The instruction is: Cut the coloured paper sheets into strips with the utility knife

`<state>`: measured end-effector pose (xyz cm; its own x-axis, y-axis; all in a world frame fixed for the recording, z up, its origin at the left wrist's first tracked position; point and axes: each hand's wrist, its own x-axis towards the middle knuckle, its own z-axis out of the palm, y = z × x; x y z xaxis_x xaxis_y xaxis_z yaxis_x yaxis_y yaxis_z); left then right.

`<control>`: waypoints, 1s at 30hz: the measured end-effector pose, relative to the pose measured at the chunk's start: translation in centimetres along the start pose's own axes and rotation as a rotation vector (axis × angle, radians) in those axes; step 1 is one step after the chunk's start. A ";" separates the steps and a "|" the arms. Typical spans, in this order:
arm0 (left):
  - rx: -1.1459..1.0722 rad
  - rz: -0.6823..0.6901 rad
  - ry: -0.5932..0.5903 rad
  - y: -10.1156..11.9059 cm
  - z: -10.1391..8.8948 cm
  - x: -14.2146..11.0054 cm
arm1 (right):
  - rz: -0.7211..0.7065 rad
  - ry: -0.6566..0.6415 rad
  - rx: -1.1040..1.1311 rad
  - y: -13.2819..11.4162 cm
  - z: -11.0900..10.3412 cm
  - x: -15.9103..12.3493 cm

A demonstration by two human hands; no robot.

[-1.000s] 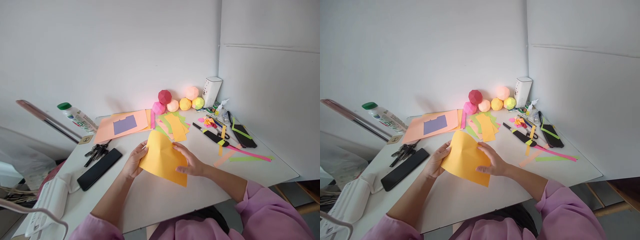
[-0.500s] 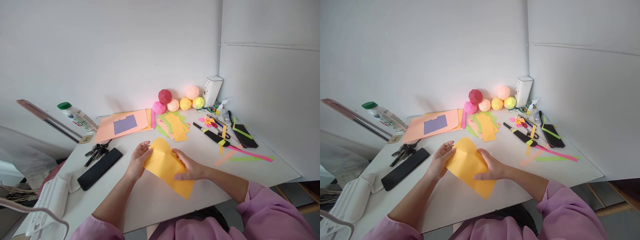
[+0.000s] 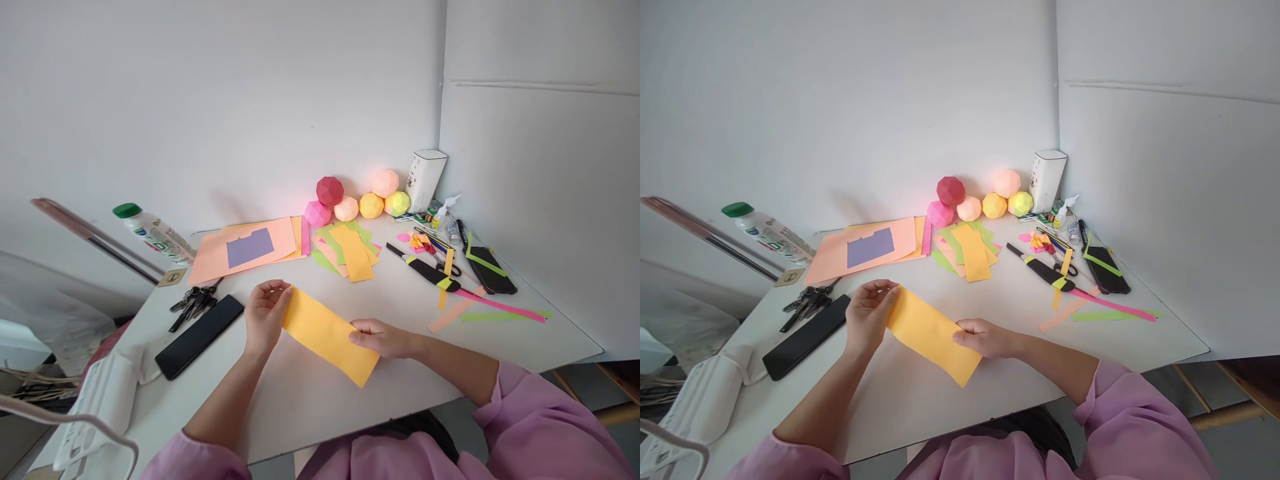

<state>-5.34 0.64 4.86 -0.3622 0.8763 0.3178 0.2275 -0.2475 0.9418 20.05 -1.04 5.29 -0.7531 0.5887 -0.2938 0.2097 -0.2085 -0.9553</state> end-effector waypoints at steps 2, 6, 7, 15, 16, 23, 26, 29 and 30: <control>0.283 0.287 0.031 -0.2 0.1 -0.2 | 0.000 0.132 -0.023 0.6 0.1 0.5; 0.604 0.726 -0.329 -1.0 1.3 -2.2 | 0.055 0.288 -0.128 1.6 0.3 1.4; 0.685 0.725 -0.424 -1.5 1.7 -3.0 | 0.055 0.319 -0.183 1.8 0.4 1.5; 1.106 0.560 -0.688 -5.8 2.8 -5.4 | -0.122 0.338 -1.049 1.7 0.4 0.9; 1.109 0.555 -0.691 -5.9 2.7 -5.0 | -0.099 0.311 -1.146 1.6 0.5 0.8; 1.032 0.550 -0.794 -5.5 1.8 -2.6 | -0.117 0.170 -1.294 -0.3 -0.9 -0.4; 0.986 0.539 -0.806 -5.5 1.6 -2.2 | -0.043 0.465 -1.298 -1.4 -4.6 -1.7; 0.943 0.531 -0.813 -5.6 1.3 -1.5 | 0.274 0.837 -1.367 -1.7 -9.2 -3.3; 0.936 0.522 -0.809 -5.7 1.1 -1.2 | 0.337 0.865 -1.367 -1.6 -10.4 -3.7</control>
<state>-5.19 1.47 -1.01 0.5141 0.8437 0.1545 0.8202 -0.5363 0.1991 29.03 5.24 7.52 -0.1125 0.9930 0.0365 0.9930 0.1137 -0.0316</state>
